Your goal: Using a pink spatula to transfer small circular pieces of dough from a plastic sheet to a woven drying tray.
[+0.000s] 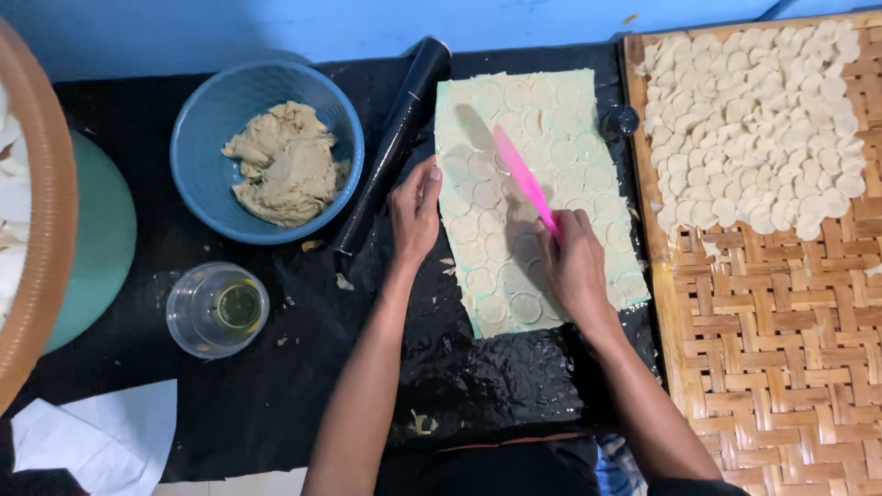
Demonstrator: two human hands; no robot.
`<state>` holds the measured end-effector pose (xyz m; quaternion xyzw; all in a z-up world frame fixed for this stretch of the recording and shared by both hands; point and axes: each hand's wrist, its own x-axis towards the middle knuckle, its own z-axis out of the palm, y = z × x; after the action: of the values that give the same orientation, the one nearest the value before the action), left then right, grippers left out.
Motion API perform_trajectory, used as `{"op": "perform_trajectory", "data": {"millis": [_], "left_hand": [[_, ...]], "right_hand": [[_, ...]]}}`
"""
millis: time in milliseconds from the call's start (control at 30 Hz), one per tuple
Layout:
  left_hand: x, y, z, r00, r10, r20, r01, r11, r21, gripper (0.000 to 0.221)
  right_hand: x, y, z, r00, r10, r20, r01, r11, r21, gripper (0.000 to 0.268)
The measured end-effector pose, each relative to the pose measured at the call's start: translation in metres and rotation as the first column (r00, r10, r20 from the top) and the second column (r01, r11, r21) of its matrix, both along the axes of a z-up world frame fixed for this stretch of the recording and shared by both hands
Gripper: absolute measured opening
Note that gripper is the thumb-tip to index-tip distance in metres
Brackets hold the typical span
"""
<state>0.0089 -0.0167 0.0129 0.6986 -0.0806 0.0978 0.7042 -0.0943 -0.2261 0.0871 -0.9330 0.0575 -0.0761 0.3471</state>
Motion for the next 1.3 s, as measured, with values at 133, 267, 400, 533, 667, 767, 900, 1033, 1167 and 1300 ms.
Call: {"op": "perform_trajectory", "data": {"millis": [133, 267, 400, 533, 667, 767, 900, 1033, 1167, 1300], "left_hand": [[0.002, 0.0, -0.003, 1.0, 0.016, -0.017, -0.015, 1.0, 0.027, 0.04], [0.003, -0.001, 0.002, 0.998, 0.062, -0.02, -0.06, 0.992, 0.112, 0.04], [0.002, 0.0, 0.003, 0.999, 0.046, 0.005, -0.047, 0.995, 0.087, 0.039], [0.001, -0.001, 0.005, 0.999, 0.043, -0.022, -0.041, 0.996, 0.085, 0.039], [0.002, -0.001, 0.003, 1.0, 0.021, -0.01, -0.02, 0.999, 0.044, 0.039], [0.001, -0.001, 0.001, 1.0, 0.013, -0.013, -0.013, 0.999, 0.037, 0.04], [0.002, -0.001, 0.001, 1.0, 0.021, -0.016, -0.02, 0.997, 0.076, 0.042], [0.004, 0.0, -0.001, 1.0, 0.021, -0.001, -0.021, 0.996, 0.082, 0.044], [0.002, 0.001, 0.002, 0.998, 0.04, -0.042, -0.035, 0.993, 0.116, 0.046], [0.004, 0.001, -0.005, 1.0, 0.018, 0.0, -0.018, 0.996, 0.082, 0.046]], "right_hand": [[0.007, 0.004, 0.003, 1.0, -0.004, -0.005, 0.004, 0.999, -0.046, 0.024], [0.013, -0.002, -0.005, 0.999, 0.033, 0.04, -0.029, 0.995, -0.099, 0.02], [0.011, -0.005, -0.016, 0.998, 0.043, 0.054, -0.036, 0.99, -0.139, 0.025], [0.011, -0.004, -0.013, 0.989, 0.07, 0.13, -0.044, 0.98, -0.196, 0.026], [0.016, -0.001, -0.006, 0.996, 0.035, 0.076, -0.017, 0.974, -0.226, 0.029], [0.018, -0.001, -0.008, 0.998, 0.017, 0.065, 0.0, 0.969, -0.246, 0.031], [0.018, 0.0, -0.002, 0.997, -0.001, 0.075, 0.02, 0.968, -0.249, 0.03], [0.014, 0.0, 0.0, 0.997, 0.001, 0.081, 0.018, 0.973, -0.231, 0.03], [0.011, 0.002, 0.004, 0.996, 0.005, 0.093, 0.016, 0.975, -0.223, 0.029], [0.01, 0.005, 0.014, 0.999, -0.015, 0.045, 0.024, 0.977, -0.211, 0.03]]}}
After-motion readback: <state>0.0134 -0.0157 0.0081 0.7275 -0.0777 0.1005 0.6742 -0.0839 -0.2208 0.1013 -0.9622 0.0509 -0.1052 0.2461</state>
